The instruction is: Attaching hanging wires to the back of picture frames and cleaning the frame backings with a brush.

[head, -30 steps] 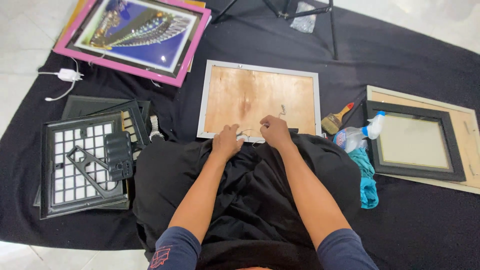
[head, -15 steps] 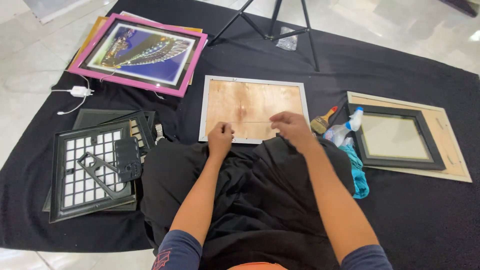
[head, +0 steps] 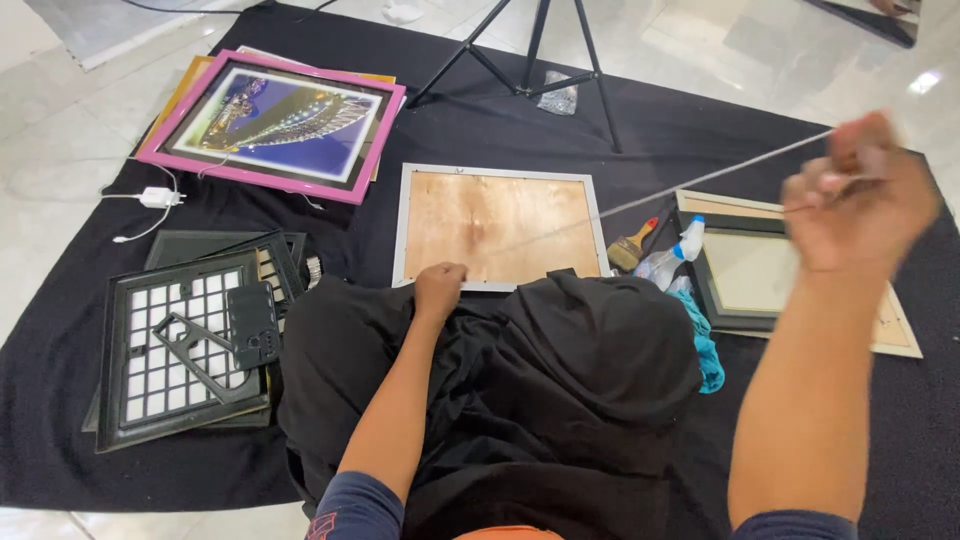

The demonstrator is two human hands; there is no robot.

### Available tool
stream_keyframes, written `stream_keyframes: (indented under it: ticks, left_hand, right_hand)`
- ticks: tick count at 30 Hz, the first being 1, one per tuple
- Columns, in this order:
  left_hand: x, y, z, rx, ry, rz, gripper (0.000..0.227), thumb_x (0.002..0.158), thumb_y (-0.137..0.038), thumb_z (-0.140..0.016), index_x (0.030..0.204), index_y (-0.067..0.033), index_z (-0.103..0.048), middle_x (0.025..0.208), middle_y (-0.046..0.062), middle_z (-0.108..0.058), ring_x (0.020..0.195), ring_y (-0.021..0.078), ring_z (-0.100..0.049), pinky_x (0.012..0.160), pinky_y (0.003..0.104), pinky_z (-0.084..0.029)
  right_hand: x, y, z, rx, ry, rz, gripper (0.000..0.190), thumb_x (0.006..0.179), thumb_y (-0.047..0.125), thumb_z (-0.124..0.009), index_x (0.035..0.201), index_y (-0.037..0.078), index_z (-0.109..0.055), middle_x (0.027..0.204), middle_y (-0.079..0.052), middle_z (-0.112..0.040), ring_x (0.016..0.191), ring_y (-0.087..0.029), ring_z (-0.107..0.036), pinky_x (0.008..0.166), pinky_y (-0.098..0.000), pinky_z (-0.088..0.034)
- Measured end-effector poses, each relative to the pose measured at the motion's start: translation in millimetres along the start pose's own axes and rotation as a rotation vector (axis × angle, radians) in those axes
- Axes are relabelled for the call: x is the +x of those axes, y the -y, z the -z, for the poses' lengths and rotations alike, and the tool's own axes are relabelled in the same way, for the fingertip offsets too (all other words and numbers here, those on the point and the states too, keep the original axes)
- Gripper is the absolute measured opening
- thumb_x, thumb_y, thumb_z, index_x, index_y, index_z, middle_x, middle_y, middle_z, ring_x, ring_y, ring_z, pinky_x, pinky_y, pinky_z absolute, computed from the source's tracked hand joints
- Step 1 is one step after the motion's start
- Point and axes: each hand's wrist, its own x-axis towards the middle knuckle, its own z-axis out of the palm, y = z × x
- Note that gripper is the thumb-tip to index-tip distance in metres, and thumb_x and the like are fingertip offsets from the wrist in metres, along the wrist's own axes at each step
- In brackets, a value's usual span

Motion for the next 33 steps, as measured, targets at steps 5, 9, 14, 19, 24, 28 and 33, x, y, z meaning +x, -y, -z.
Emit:
stream_keyframes:
  ticks: [5, 9, 14, 19, 24, 28, 33]
  left_hand:
    - [-5, -5, 1, 0.292, 0.28, -0.041, 0.04, 0.078, -0.035, -0.061, 0.06, 0.0006, -0.054, 0.056, 0.009, -0.047, 0.056, 0.025, -0.044, 0.061, 0.034, -0.044]
    - [-12, -27, 9, 0.136, 0.381, 0.011, 0.037, 0.078, -0.026, -0.064, 0.061, 0.0025, -0.048, 0.055, 0.005, -0.04, 0.055, 0.0184, -0.038, 0.058, 0.028, -0.042]
    - [10, -35, 12, -0.303, 0.192, 0.029, 0.026, 0.091, -0.021, -0.068, 0.09, 0.0046, -0.075, 0.072, 0.006, -0.065, 0.065, 0.0134, -0.061, 0.063, 0.025, -0.05]
    - [65, -36, 31, -0.338, 0.053, 0.024, 0.027, 0.093, -0.019, -0.069, 0.098, 0.0069, -0.076, 0.078, 0.009, -0.072, 0.07, 0.0141, -0.069, 0.07, 0.024, -0.057]
    - [130, -48, 39, 0.075, -0.031, -0.111, 0.048, 0.101, -0.035, -0.061, 0.129, 0.0039, -0.066, 0.116, 0.031, -0.07, 0.103, 0.0441, -0.071, 0.09, 0.05, -0.057]
    - [172, -67, 29, 0.046, 0.051, -0.133, 0.073, 0.097, -0.031, -0.065, 0.155, 0.0005, -0.032, 0.139, 0.034, -0.055, 0.121, 0.0458, -0.064, 0.103, 0.055, -0.052]
    - [209, -1, -13, -0.022, 0.201, -0.011, 0.041, 0.097, -0.036, -0.066, 0.13, -0.0126, -0.069, 0.117, 0.012, -0.074, 0.092, 0.0253, -0.076, 0.081, 0.038, -0.06]
  right_hand:
    - [23, 11, 36, -0.243, 0.148, -0.001, 0.038, 0.115, 0.024, -0.054, 0.151, 0.03, -0.067, 0.144, 0.011, -0.071, 0.101, -0.005, -0.074, 0.072, -0.0143, -0.056]
    - [51, -20, -4, -0.278, 0.009, -0.017, 0.026, 0.11, 0.039, -0.07, 0.129, 0.021, -0.07, 0.12, 0.003, -0.076, 0.091, -0.015, -0.074, 0.067, -0.0225, -0.057]
    - [87, -86, -53, -0.268, -0.052, -0.157, 0.029, 0.098, 0.033, -0.076, 0.116, 0.011, -0.072, 0.106, -0.004, -0.077, 0.081, -0.018, -0.077, 0.06, -0.0202, -0.059]
    - [103, -162, -55, -0.399, -0.126, -0.333, 0.024, 0.095, 0.023, -0.072, 0.11, 0.004, -0.073, 0.086, -0.006, -0.07, 0.064, -0.012, -0.064, 0.059, -0.0218, -0.053]
    - [117, -236, -42, -0.669, -0.145, -0.403, 0.013, 0.099, 0.019, -0.067, 0.1, 0.011, -0.077, 0.071, -0.001, -0.065, 0.06, -0.006, -0.059, 0.056, -0.0204, -0.052]
    - [118, -301, -27, -0.777, -0.049, -0.489, 0.017, 0.096, 0.028, -0.073, 0.098, 0.011, -0.078, 0.071, -0.003, -0.063, 0.064, -0.007, -0.05, 0.059, -0.0213, -0.041]
    - [114, -397, 7, -0.935, 0.056, -0.85, 0.023, 0.095, 0.026, -0.066, 0.092, 0.007, -0.078, 0.074, -0.012, -0.071, 0.069, -0.021, -0.065, 0.066, -0.029, -0.046]
